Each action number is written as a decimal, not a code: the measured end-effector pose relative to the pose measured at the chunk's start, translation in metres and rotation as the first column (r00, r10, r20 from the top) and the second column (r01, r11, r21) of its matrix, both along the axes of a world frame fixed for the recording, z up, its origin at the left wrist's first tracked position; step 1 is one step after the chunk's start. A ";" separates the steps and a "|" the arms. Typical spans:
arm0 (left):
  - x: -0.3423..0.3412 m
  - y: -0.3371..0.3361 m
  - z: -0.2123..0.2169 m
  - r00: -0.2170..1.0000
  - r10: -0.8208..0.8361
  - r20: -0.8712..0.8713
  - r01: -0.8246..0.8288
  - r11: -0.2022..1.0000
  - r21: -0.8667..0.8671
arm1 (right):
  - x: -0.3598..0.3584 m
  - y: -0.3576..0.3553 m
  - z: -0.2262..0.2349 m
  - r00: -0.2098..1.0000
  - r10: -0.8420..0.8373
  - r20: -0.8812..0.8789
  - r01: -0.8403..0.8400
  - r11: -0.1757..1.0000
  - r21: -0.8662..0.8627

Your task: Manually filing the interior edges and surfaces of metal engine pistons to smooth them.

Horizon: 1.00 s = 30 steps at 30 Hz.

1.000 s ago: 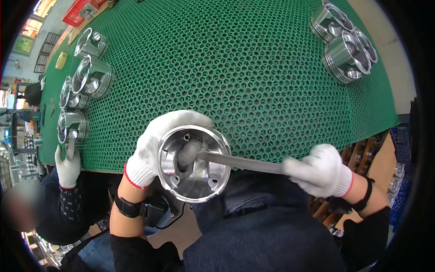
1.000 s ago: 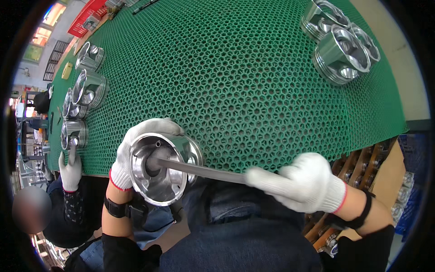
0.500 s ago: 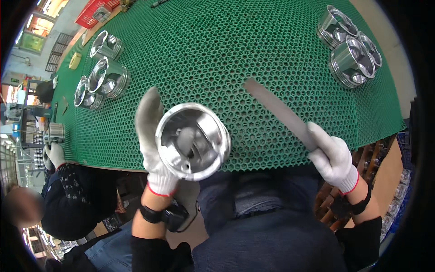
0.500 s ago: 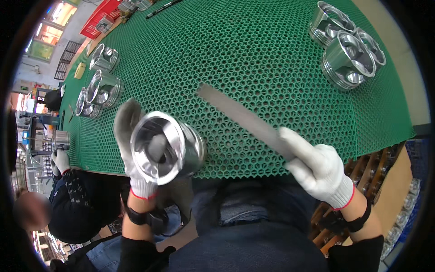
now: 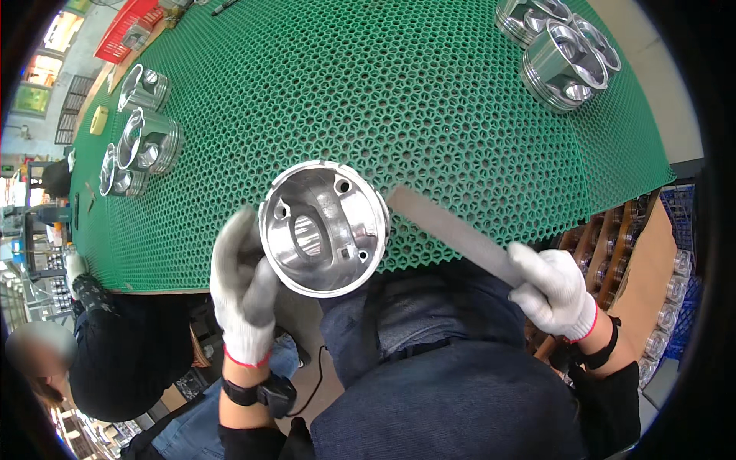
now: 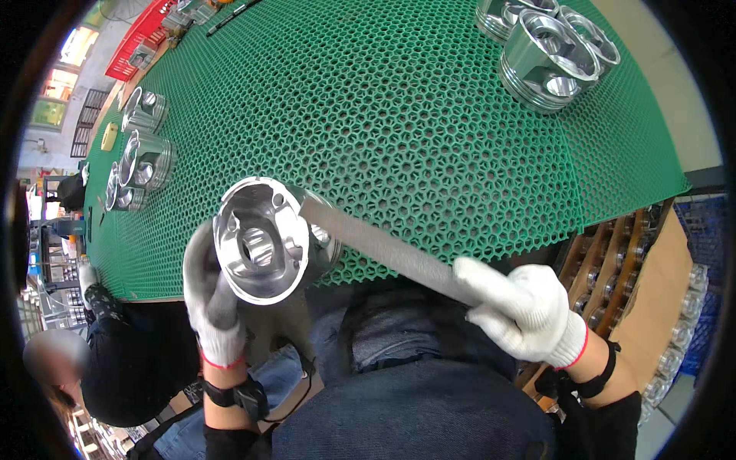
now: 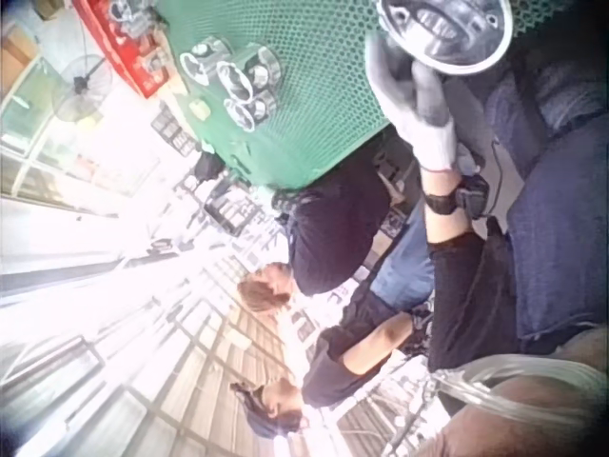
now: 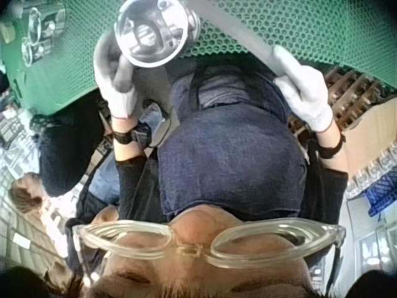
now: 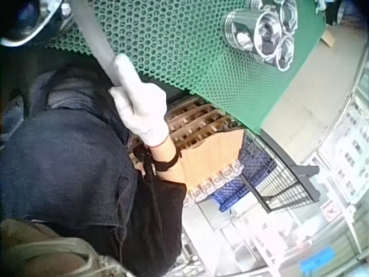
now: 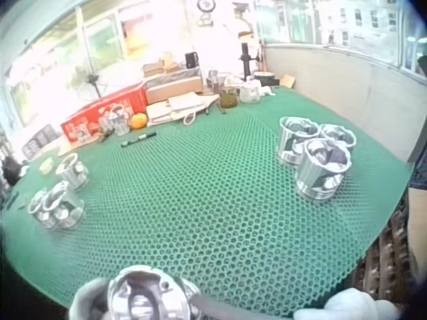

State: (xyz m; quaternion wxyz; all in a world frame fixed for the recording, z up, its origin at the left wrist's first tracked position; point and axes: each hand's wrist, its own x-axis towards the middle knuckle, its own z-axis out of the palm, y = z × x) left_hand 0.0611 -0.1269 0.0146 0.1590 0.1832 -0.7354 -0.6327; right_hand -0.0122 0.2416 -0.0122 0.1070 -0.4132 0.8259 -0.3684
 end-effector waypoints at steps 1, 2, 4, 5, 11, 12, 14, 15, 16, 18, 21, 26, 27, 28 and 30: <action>-0.009 -0.006 0.000 0.997 -0.075 0.011 0.076 0.995 -0.067 | 0.001 -0.003 0.006 1.000 0.000 -0.005 0.000 1.000 0.010; -0.019 -0.014 0.000 0.995 -0.096 -0.003 0.096 0.993 -0.075 | 0.001 -0.008 0.014 1.000 0.022 -0.021 -0.023 0.999 -0.035; -0.041 -0.030 -0.004 0.929 -0.360 0.082 0.364 0.857 -0.366 | -0.006 -0.032 0.032 0.994 0.096 -0.051 -0.103 0.982 -0.160; -0.048 -0.032 -0.007 0.887 -0.454 0.081 0.461 0.867 -0.191 | -0.010 -0.047 0.043 0.979 0.108 -0.174 -0.121 0.990 -0.067; -0.074 -0.031 -0.007 0.823 -0.562 0.082 0.555 0.826 0.098 | -0.032 -0.113 0.035 0.958 0.201 -0.207 -0.223 0.971 -0.090; -0.076 -0.030 -0.004 0.792 -0.604 0.092 0.603 0.797 0.043 | -0.030 -0.110 0.040 0.958 0.224 -0.181 -0.242 0.967 -0.083; -0.077 -0.028 0.000 0.810 -0.586 -0.006 0.562 0.775 0.289 | -0.028 -0.094 0.043 0.952 0.189 -0.241 -0.209 0.976 -0.059; -0.077 -0.028 0.002 0.790 -0.606 0.096 0.605 0.795 0.039 | -0.031 -0.092 0.040 0.941 0.153 -0.303 -0.182 0.981 -0.070; -0.076 -0.028 0.003 0.785 -0.590 0.188 0.618 0.761 -0.195 | -0.034 -0.092 0.041 0.933 0.140 -0.330 -0.178 0.980 -0.086; -0.076 -0.026 0.004 0.785 -0.594 0.175 0.612 0.788 -0.067 | -0.042 -0.097 0.039 0.923 0.183 -0.339 -0.192 0.981 0.008; -0.076 -0.025 0.002 0.815 -0.567 0.122 0.508 0.799 0.322 | -0.053 -0.118 0.030 0.945 0.145 -0.292 -0.164 0.986 -0.039; -0.080 -0.031 0.000 0.753 -0.645 0.134 0.639 0.764 0.087 | -0.057 -0.106 0.047 0.950 0.206 -0.233 -0.211 0.977 0.003; -0.080 -0.032 0.001 0.740 -0.651 0.172 0.661 0.750 -0.006 | -0.060 -0.106 0.051 0.939 0.224 -0.260 -0.223 0.974 0.032; -0.080 -0.033 0.001 0.732 -0.655 0.188 0.666 0.746 0.008 | -0.063 -0.105 0.052 0.931 0.231 -0.282 -0.224 0.973 0.058; -0.081 -0.032 0.003 0.748 -0.641 0.172 0.617 0.767 0.174 | -0.071 -0.113 0.050 0.909 0.263 -0.325 -0.231 0.964 0.135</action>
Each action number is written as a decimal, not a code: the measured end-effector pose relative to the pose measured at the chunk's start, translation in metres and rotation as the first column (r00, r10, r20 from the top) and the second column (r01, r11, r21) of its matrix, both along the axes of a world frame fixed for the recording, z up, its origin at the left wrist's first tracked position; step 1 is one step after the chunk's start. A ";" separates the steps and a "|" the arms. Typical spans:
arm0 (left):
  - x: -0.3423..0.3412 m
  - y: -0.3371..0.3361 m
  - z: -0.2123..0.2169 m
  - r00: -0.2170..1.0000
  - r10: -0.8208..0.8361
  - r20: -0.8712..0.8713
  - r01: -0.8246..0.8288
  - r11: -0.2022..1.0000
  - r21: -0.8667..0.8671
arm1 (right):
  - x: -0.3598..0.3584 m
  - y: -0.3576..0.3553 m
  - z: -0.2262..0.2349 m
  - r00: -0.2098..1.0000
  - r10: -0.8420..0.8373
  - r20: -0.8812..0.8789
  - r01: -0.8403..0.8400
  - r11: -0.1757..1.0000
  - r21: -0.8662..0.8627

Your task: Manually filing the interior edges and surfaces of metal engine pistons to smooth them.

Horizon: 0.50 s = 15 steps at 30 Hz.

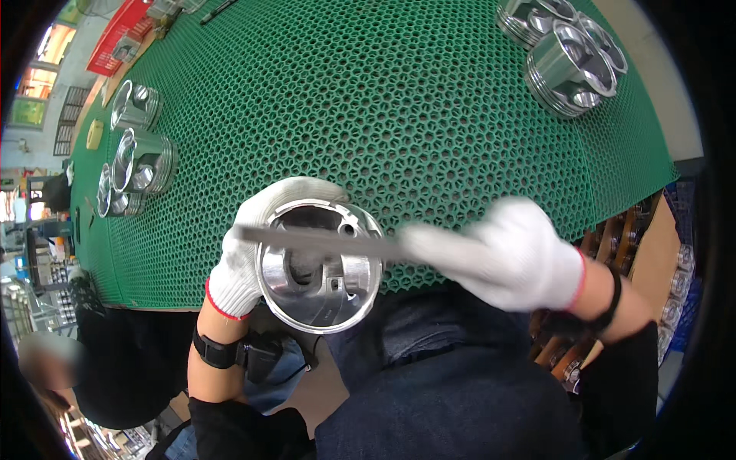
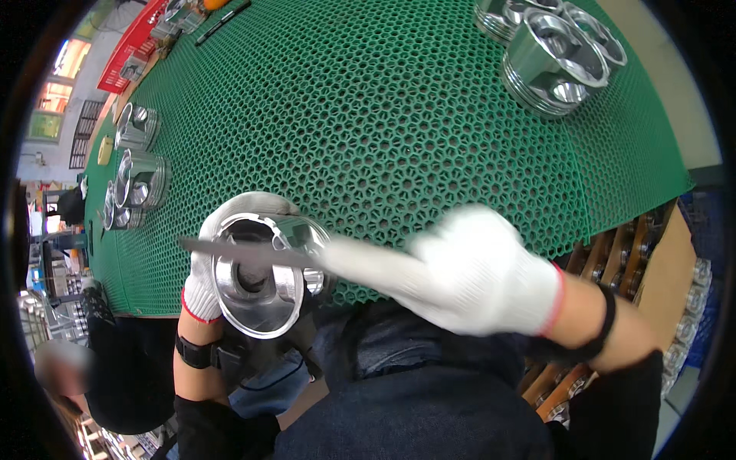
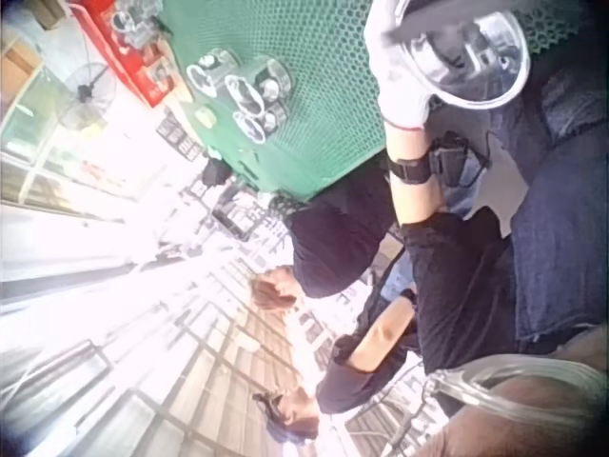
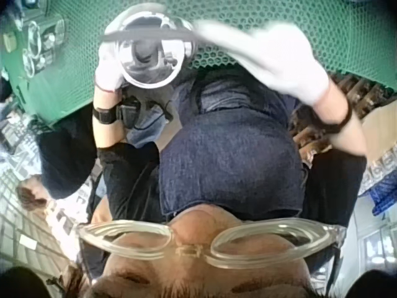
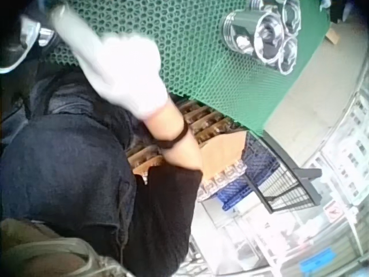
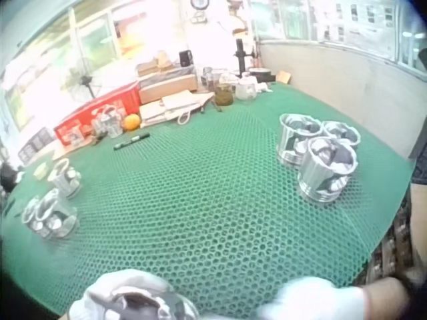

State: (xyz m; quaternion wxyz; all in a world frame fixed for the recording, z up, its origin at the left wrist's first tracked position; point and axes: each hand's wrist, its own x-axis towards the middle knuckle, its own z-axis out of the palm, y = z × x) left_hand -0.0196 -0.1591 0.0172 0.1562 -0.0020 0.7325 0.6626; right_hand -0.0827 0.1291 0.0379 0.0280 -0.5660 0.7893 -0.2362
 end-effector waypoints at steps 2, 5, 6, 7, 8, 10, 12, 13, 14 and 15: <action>0.001 0.003 0.003 0.853 0.199 0.483 -0.417 0.815 0.401 | -0.010 -0.021 -0.014 0.998 -0.054 0.032 0.058 0.988 -0.145; 0.003 0.007 0.005 0.971 -0.011 -0.240 -0.066 0.948 -0.312 | -0.019 -0.020 -0.036 0.974 -0.053 0.219 0.099 0.974 -0.204; 0.001 0.007 0.003 0.978 -0.011 -0.208 -0.036 0.975 -0.220 | -0.018 -0.010 -0.041 0.957 -0.078 0.279 0.143 0.965 -0.220; 0.002 0.008 0.000 0.987 0.051 -0.151 -0.074 0.986 -0.149 | -0.018 0.000 -0.046 0.924 -0.164 0.346 0.248 0.944 -0.215; 0.003 0.006 -0.003 0.985 0.044 -0.168 -0.070 0.986 -0.152 | -0.014 0.015 -0.047 0.905 -0.175 0.388 0.283 0.928 -0.241; 0.010 -0.004 -0.008 0.916 -0.040 -0.400 -0.102 0.940 -0.327 | 0.001 0.043 -0.047 0.769 -0.364 0.526 0.474 0.876 -0.087; 0.019 -0.020 -0.017 0.930 0.153 -0.334 -0.204 0.971 -0.125 | 0.012 0.065 -0.043 0.663 -0.460 0.591 0.557 0.830 0.021; 0.029 -0.035 -0.017 0.907 0.306 -0.290 -0.333 0.942 -0.046 | 0.017 0.073 -0.039 0.581 -0.496 0.646 0.602 0.796 0.070; 0.039 -0.051 -0.019 0.825 0.528 -0.200 -0.426 0.815 0.394 | 0.021 0.079 -0.034 0.460 -0.518 0.721 0.663 0.741 0.109; 0.042 -0.078 -0.017 0.726 0.642 -0.248 -0.629 0.765 0.138 | 0.023 0.083 -0.028 0.475 -0.465 0.748 0.670 0.741 0.035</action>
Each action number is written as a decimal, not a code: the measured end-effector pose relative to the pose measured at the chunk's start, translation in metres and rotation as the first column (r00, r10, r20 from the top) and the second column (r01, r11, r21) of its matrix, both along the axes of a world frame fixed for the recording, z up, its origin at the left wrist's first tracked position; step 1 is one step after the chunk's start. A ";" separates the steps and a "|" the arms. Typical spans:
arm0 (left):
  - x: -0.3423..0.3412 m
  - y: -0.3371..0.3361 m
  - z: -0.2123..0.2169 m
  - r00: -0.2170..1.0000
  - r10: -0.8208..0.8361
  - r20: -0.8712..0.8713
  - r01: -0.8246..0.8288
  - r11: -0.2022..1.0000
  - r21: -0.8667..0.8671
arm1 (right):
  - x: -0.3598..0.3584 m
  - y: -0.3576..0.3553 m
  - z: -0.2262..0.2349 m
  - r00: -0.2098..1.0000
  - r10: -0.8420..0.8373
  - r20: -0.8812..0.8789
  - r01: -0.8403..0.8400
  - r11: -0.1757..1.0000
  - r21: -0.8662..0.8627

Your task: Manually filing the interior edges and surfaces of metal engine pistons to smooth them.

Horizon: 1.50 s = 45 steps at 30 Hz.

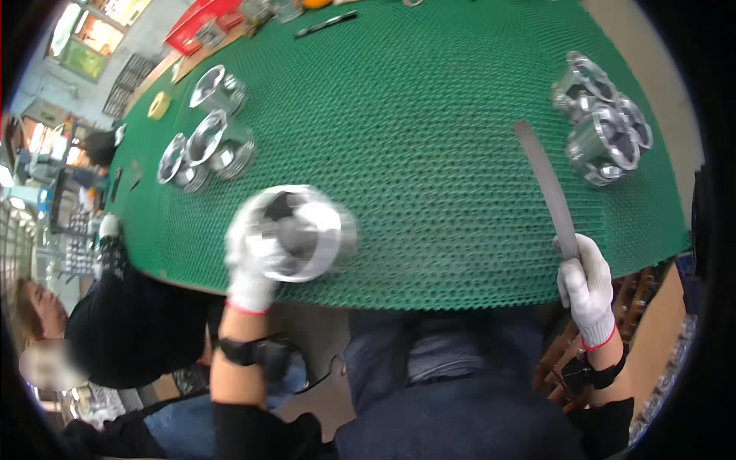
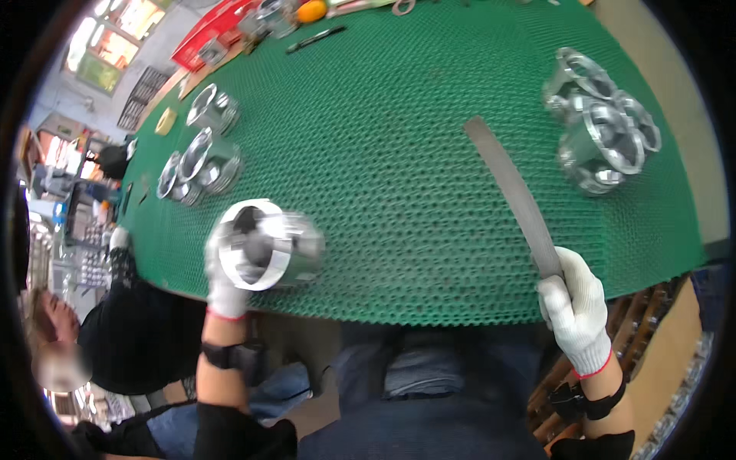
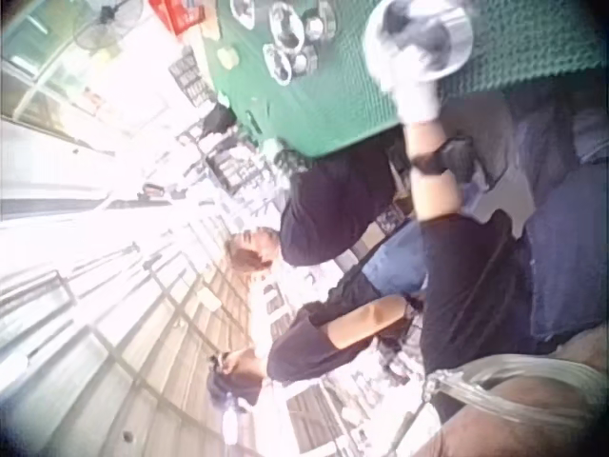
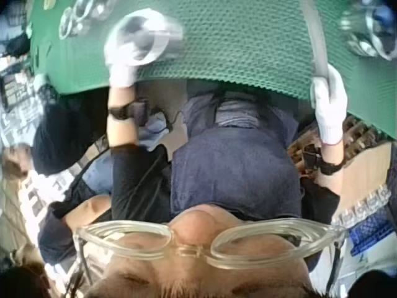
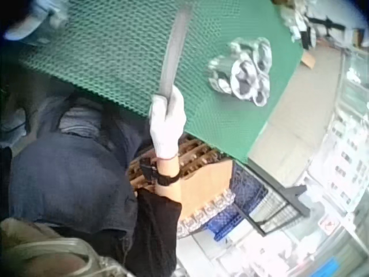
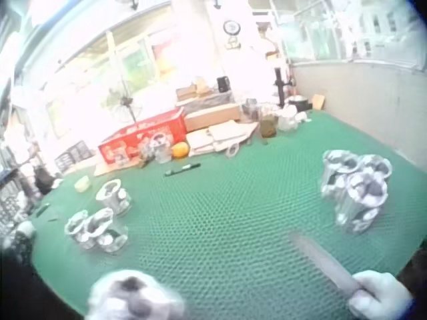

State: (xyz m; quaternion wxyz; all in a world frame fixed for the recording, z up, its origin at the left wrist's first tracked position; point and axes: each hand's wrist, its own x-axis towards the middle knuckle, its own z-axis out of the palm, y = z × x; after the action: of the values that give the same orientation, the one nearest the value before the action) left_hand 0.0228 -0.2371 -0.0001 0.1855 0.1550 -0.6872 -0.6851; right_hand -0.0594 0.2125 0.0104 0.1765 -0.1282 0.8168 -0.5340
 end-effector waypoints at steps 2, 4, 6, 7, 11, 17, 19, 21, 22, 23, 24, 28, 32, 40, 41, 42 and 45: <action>0.014 -0.054 0.004 0.993 0.084 -0.081 -0.075 0.991 0.110 | -0.003 0.009 0.015 0.985 -0.156 -0.070 0.146 0.980 -0.133; 0.034 -0.098 0.004 0.899 0.429 -0.093 -0.395 0.883 0.256 | -0.017 0.020 0.032 0.919 -0.346 -0.189 0.319 0.934 -0.160; 0.057 -0.123 0.003 0.780 0.626 0.008 -0.580 0.728 -0.366 | -0.039 0.034 0.049 0.883 -0.353 -0.309 0.366 0.930 -0.016; 0.062 -0.128 0.002 0.682 0.726 -0.088 -0.642 0.536 -0.548 | -0.051 0.038 0.055 0.866 -0.262 -0.427 0.331 0.939 0.096; 0.075 -0.085 -0.006 0.680 0.581 -0.447 -0.719 0.409 -0.562 | -0.091 0.039 0.068 0.897 -0.002 -0.441 0.171 0.923 0.344; 0.058 0.037 0.010 0.966 0.013 -0.259 -0.241 0.406 -0.881 | -0.097 0.009 0.078 0.981 0.008 -0.193 0.032 0.978 0.205; 0.050 0.062 0.018 0.977 -0.124 -0.171 -0.097 0.457 -0.884 | -0.090 -0.004 0.081 0.969 0.092 -0.229 -0.046 0.979 0.201; 0.036 0.084 0.022 0.971 -0.223 -0.092 0.042 0.531 -0.847 | -0.082 -0.015 0.083 0.922 0.207 -0.329 -0.119 0.956 0.267; 0.029 0.095 0.026 0.972 -0.234 -0.026 0.105 0.530 -0.842 | -0.078 -0.019 0.085 0.919 0.245 -0.308 -0.151 0.942 0.299; 0.020 0.107 0.030 0.964 -0.260 0.051 0.182 0.509 -0.841 | -0.073 -0.022 0.086 0.920 0.278 -0.275 -0.184 0.928 0.323; 0.007 0.119 0.035 0.936 -0.350 0.026 0.186 0.431 -0.883 | -0.069 -0.024 0.087 0.925 0.300 -0.234 -0.234 0.933 0.272; -0.052 0.175 0.055 0.802 -0.597 -0.018 0.151 0.231 -0.961 | -0.049 -0.022 0.085 0.948 0.316 0.035 -0.308 0.940 -0.150; -0.094 0.193 0.067 0.719 -0.692 -0.056 0.043 0.125 -0.991 | -0.032 -0.010 0.072 0.985 0.128 0.117 -0.084 0.941 -0.327; -0.103 0.193 0.068 0.692 -0.721 0.037 0.012 -0.040 -0.999 | -0.017 0.005 0.016 0.961 -0.278 0.008 0.246 0.837 -0.489; -0.101 0.195 0.070 0.699 -0.715 0.011 0.006 -0.010 -1.000 | -0.015 0.006 0.010 0.959 -0.281 0.041 0.270 0.855 -0.443; -0.099 0.195 0.074 0.698 -0.711 0.080 0.009 -0.103 -0.995 | -0.011 0.007 0.005 0.951 -0.300 0.080 0.305 0.859 -0.410; -0.069 0.186 0.083 0.753 -0.654 0.076 -0.050 -0.171 -0.984 | -0.003 0.010 -0.005 0.943 -0.316 0.100 0.331 0.880 -0.340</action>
State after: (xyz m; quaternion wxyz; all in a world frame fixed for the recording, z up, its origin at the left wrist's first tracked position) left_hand -0.0461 -0.0515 0.0833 0.2162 -0.3824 -0.8984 0.0031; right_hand -0.0624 0.2228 0.0058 0.0759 -0.0084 0.7139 -0.6961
